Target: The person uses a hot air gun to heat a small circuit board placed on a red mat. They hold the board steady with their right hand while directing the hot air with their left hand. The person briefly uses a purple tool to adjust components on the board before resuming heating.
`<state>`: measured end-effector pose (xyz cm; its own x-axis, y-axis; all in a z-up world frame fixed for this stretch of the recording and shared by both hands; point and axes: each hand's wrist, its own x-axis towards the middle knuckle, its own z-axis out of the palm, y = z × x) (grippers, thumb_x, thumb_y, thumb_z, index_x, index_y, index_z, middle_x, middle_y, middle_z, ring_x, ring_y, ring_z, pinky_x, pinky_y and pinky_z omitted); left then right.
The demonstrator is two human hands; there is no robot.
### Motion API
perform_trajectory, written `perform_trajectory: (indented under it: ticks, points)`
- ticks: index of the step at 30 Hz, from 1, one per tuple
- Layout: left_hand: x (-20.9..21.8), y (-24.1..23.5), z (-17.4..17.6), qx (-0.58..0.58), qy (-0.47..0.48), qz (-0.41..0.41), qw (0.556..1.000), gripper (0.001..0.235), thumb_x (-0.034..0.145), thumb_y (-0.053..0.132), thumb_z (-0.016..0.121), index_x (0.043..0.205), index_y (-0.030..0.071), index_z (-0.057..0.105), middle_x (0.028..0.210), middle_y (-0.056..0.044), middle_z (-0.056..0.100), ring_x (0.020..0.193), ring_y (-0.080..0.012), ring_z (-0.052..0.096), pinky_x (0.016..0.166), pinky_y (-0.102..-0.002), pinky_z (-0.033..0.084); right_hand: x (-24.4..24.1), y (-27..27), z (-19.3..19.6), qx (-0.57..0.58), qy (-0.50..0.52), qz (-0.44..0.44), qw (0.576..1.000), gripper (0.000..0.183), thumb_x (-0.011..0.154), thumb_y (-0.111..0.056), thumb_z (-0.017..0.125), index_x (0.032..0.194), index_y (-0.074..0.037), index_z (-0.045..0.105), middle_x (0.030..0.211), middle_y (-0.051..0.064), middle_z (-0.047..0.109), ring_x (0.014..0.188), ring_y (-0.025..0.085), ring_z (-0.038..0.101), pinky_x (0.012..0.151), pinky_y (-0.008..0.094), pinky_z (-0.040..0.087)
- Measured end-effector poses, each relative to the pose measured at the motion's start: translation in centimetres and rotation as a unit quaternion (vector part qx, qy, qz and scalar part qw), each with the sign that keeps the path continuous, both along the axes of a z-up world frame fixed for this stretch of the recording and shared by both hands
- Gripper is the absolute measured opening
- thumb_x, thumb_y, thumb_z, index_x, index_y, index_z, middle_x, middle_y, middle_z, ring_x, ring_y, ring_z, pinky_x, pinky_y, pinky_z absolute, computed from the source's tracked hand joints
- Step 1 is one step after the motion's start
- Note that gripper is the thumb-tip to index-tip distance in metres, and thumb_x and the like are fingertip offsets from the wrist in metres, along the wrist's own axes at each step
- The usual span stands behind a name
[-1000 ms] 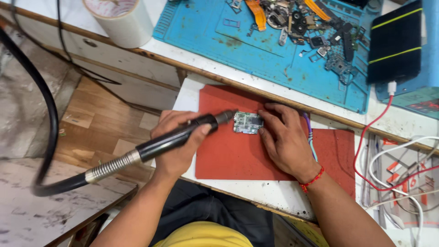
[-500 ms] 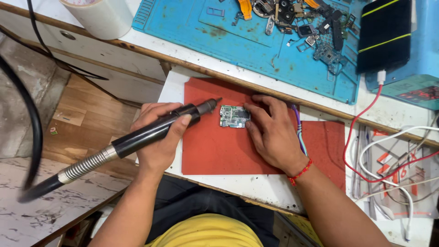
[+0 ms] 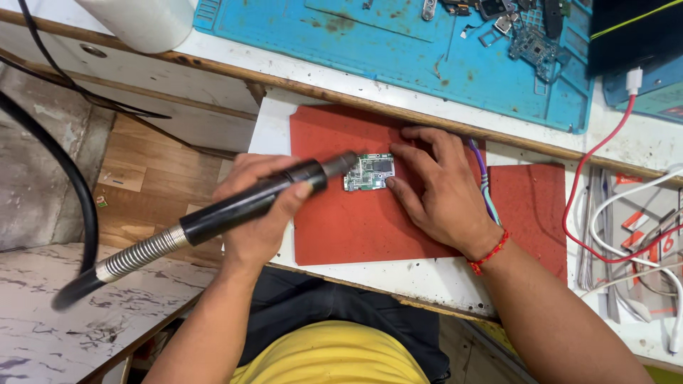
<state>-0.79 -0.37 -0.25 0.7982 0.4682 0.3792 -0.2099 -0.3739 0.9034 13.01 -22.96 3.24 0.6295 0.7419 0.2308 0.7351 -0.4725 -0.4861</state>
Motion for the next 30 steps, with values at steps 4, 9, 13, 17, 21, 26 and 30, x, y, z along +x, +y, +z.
perform_trajectory:
  ticks: [4,9,13,17,21,26,30]
  points:
    - [-0.48,-0.22,0.23,0.009,-0.032,-0.036,0.999,0.035,0.092,0.031,0.082,0.109,0.004,0.070,0.105,-0.008,0.074,0.103,-0.0192,0.068,0.095,-0.033,0.057,0.23,0.07,-0.03,-0.002,-0.003,0.021,1.000,0.041,0.086,-0.017,0.078,0.124,-0.006,0.067,0.136,0.016,0.056,0.124,0.037,0.053,0.106,0.047,0.045]
    - [-0.08,0.09,-0.37,0.014,-0.061,-0.081,0.995,0.034,0.088,0.031,0.083,0.107,0.006,0.071,0.101,-0.006,0.075,0.095,-0.0152,0.069,0.090,-0.031,0.055,0.09,0.16,0.17,-0.018,-0.015,0.021,1.000,0.038,0.084,-0.017,0.078,0.121,-0.008,0.070,0.134,0.015,0.058,0.124,0.037,0.054,0.106,0.047,0.044]
    - [-0.29,-0.45,-0.17,0.012,-0.028,0.026,0.999,0.031,0.092,0.031,0.083,0.107,0.006,0.071,0.101,-0.006,0.074,0.097,-0.0174,0.066,0.092,-0.032,0.056,0.09,0.31,0.35,-0.012,-0.013,0.032,0.999,0.037,0.085,-0.017,0.078,0.120,-0.007,0.069,0.135,0.016,0.058,0.124,0.037,0.054,0.106,0.047,0.044]
    - [-0.05,-0.32,0.05,0.020,-0.062,-0.047,0.997,0.030,0.092,0.031,0.082,0.106,0.007,0.071,0.101,-0.005,0.075,0.096,-0.0168,0.069,0.090,-0.031,0.055,0.14,0.13,0.30,-0.012,-0.014,0.035,0.999,0.038,0.084,-0.017,0.078,0.119,-0.007,0.070,0.134,0.016,0.058,0.124,0.038,0.054,0.105,0.048,0.045]
    - [-0.20,-0.40,0.38,-0.055,0.027,0.096,0.994,0.033,0.092,0.032,0.080,0.110,0.005,0.071,0.105,-0.006,0.068,0.094,-0.0164,0.066,0.089,-0.032,0.056,0.00,0.15,0.27,-0.009,-0.014,0.025,1.000,0.035,0.084,-0.016,0.078,0.117,-0.007,0.070,0.133,0.016,0.059,0.124,0.037,0.055,0.105,0.047,0.046]
    - [-0.27,-0.56,0.40,0.032,-0.016,0.022,0.999,0.032,0.091,0.033,0.082,0.106,0.006,0.073,0.098,-0.006,0.074,0.098,-0.0194,0.067,0.094,-0.034,0.055,-0.08,0.41,0.59,-0.007,-0.018,0.016,1.000,0.039,0.084,-0.015,0.077,0.121,-0.006,0.068,0.133,0.017,0.058,0.123,0.038,0.055,0.105,0.048,0.046]
    - [-0.02,0.06,0.42,0.008,-0.038,-0.047,0.998,0.027,0.090,0.031,0.081,0.101,0.008,0.073,0.096,-0.004,0.075,0.091,-0.0159,0.070,0.089,-0.032,0.056,-0.13,0.68,0.75,-0.035,-0.047,0.030,0.998,0.043,0.082,-0.014,0.076,0.124,-0.007,0.069,0.133,0.019,0.056,0.118,0.040,0.054,0.102,0.049,0.045]
